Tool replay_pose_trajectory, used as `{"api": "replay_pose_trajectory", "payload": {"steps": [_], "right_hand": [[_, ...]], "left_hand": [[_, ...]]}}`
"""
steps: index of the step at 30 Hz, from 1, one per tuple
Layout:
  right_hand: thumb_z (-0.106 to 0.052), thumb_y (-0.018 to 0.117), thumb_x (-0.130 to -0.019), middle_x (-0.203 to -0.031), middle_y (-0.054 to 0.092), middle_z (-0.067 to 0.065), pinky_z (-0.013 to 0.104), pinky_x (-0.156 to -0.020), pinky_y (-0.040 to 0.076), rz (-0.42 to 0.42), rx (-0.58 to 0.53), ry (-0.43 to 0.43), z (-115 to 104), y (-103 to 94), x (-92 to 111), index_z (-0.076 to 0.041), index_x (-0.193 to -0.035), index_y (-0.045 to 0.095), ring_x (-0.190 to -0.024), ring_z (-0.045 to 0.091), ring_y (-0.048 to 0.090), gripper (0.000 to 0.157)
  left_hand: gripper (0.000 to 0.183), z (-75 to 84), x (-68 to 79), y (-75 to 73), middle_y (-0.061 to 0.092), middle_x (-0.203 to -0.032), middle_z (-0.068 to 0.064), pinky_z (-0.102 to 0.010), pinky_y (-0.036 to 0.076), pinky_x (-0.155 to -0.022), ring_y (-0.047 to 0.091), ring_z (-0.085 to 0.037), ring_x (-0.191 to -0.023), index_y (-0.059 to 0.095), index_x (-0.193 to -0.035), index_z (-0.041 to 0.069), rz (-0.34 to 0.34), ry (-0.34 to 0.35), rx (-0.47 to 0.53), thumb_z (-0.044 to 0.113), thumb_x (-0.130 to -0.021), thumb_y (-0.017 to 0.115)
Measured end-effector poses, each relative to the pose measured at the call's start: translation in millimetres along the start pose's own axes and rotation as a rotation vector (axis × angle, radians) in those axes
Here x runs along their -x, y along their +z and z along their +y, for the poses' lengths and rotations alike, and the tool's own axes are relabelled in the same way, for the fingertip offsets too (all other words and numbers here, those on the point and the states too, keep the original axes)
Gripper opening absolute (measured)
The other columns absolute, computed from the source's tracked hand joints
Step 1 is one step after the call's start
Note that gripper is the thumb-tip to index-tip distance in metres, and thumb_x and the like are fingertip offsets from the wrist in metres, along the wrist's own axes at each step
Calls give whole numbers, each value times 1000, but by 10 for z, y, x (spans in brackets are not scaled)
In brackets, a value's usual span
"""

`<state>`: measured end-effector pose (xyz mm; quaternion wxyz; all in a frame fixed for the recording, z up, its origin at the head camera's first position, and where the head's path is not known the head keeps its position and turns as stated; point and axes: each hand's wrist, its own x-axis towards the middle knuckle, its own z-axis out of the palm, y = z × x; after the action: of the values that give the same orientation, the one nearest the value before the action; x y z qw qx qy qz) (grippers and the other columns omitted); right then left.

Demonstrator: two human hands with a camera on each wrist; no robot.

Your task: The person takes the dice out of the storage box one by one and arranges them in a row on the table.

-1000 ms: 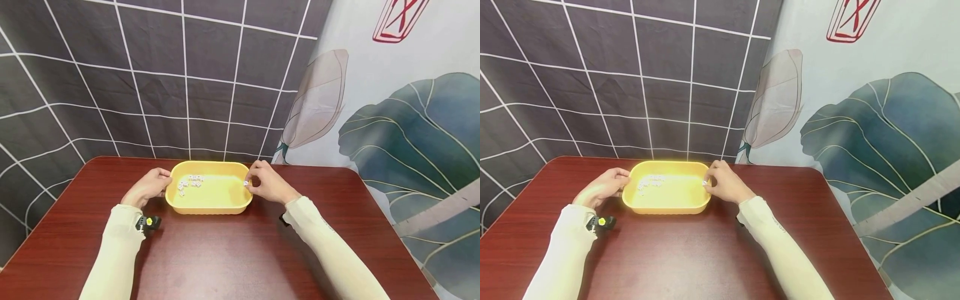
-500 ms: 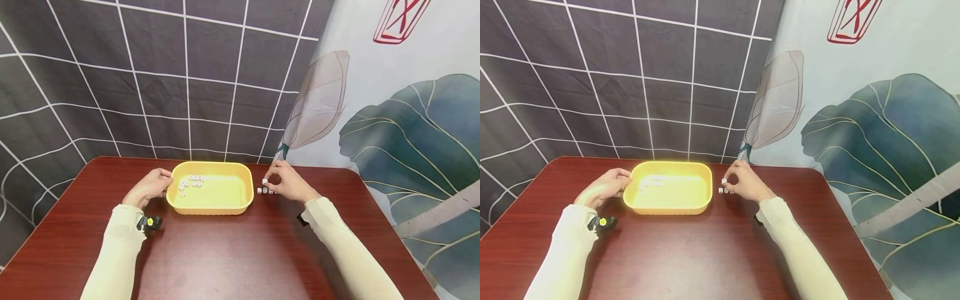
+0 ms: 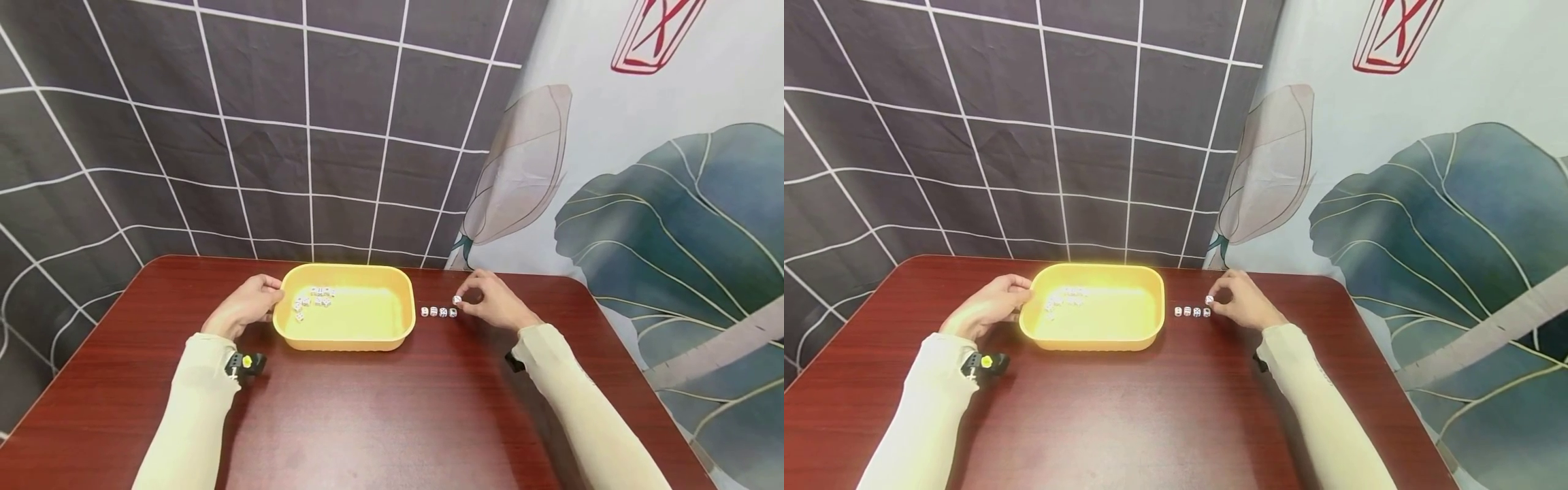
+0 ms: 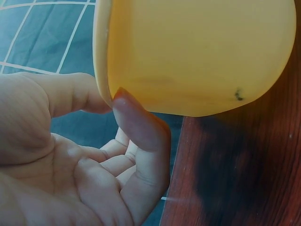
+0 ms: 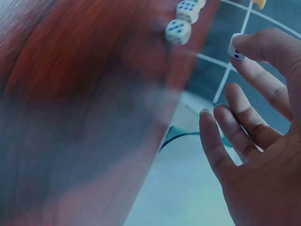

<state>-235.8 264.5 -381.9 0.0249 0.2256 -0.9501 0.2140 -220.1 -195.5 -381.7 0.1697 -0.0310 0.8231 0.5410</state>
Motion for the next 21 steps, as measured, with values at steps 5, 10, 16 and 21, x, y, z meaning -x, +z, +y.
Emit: {"api": "replay_pose_trajectory", "payload": {"steps": [5, 10, 16, 21], "right_hand": [[-11, 76, -86, -104, 66, 8, 49, -98, 45, -28, 15, 33, 143, 24, 50, -13, -93, 76, -109, 32, 55, 7], [-10, 76, -86, -103, 66, 8, 48, -95, 45, -60, 20, 56, 235, 53, 89, -16, -93, 76, -108, 31, 54, 9], [-11, 77, -87, -103, 65, 6, 44, -91, 45, -76, 27, 62, 270, 131, 95, -19, -93, 76, -107, 29, 52, 10], [-11, 79, -85, -101, 64, 5, 42, -89, 45, -78, 36, 59, 277, 169, 77, -18, -93, 77, -104, 27, 51, 11]], "left_hand": [[41, -1, -9, -1, 55, -116, -19, -24, 58, -71, 60, -13, -87, 38, -137, -12, -1, 0, 7, 10, -103, 46], [41, 3, -19, -8, 56, -116, -19, -24, 58, -72, 60, -12, -86, 38, -137, -12, 1, 2, 6, 10, -103, 46], [41, 5, 18, -2, 57, -112, -17, -24, 57, -72, 60, -13, -87, 38, -136, -12, -2, 7, 9, 10, -103, 47], [41, -1, 6, -3, 57, -114, -18, -23, 57, -73, 59, -13, -87, 38, -136, -12, 2, 6, 0, 10, -103, 47]]}}
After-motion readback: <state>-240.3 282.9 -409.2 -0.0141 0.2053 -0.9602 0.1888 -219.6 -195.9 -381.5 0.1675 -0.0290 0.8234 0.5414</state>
